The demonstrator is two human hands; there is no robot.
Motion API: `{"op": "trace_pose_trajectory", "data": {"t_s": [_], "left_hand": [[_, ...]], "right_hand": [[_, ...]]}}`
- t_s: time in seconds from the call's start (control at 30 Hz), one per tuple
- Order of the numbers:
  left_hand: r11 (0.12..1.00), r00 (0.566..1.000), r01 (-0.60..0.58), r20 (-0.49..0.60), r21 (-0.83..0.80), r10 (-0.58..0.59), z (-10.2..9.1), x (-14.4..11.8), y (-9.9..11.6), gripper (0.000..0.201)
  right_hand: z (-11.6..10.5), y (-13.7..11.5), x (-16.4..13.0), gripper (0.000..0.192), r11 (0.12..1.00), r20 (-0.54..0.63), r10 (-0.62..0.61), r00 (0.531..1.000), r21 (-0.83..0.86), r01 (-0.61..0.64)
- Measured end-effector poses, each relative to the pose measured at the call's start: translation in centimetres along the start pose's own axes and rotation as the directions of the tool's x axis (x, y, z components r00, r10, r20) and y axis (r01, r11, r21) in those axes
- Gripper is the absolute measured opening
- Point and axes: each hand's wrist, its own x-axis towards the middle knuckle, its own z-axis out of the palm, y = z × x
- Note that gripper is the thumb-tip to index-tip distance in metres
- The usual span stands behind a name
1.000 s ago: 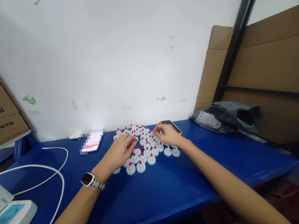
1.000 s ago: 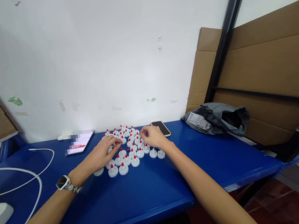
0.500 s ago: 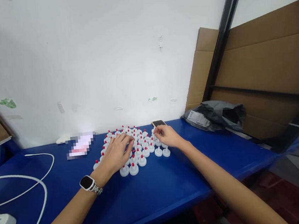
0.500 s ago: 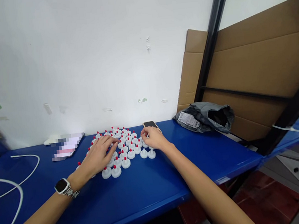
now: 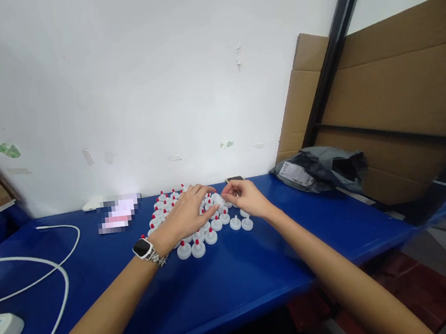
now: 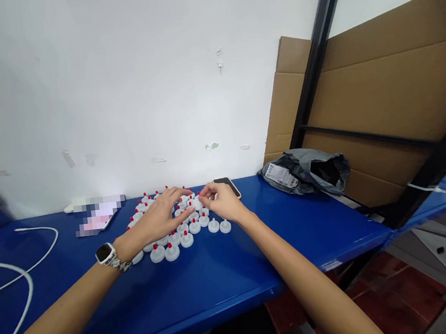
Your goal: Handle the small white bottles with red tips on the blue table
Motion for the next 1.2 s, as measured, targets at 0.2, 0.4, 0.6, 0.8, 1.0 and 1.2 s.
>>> {"op": "trace_pose_trajectory", "data": {"t_s": [0.2, 0.4, 0.6, 0.8, 1.0, 1.2], "left_hand": [[0.998, 0.997, 0.043, 0.063, -0.035, -0.041, -1.5, -2.2, -2.7, 0.034], [0.979, 0.979, 0.205, 0.025, -0.002, -0.204, -3.0, -5.6, -5.1, 0.036], [0.969, 0.966, 0.247, 0.065, 0.031, -0.249, -2.8, -6.5, -5.2, 0.026], [0.968, 0.966, 0.252, 0.06, 0.019, -0.253, -2.9, -6.8, -5.4, 0.022], [0.977, 0.975, 0.214, 0.061, 0.018, -0.215, -2.3, -6.8, -5.2, 0.02], [0.982, 0.98, 0.189, 0.058, 0.003, -0.189, -2.2, -6.7, -5.1, 0.016]], "right_hand": [[3.3, -2.5, 1.7, 0.023, 0.963, 0.073, -0.085, 0.994, 0.26, 0.063], [6.8, -3.0, 5.1, 0.012, 0.944, 0.326, -0.124, 0.937, -0.251, 0.212], [8.9, -4.1, 7.9, 0.009, 0.776, 0.582, 0.013, 0.813, -0.519, 0.359], [8.2, -4.6, 7.3, 0.006, 0.807, 0.601, 0.057, 0.797, -0.497, 0.317], [6.5, -4.6, 5.7, 0.004, 0.836, 0.609, 0.038, 0.792, -0.454, 0.308], [7.0, -4.2, 5.3, 0.006, 0.826, 0.618, 0.047, 0.784, -0.465, 0.317]]}}
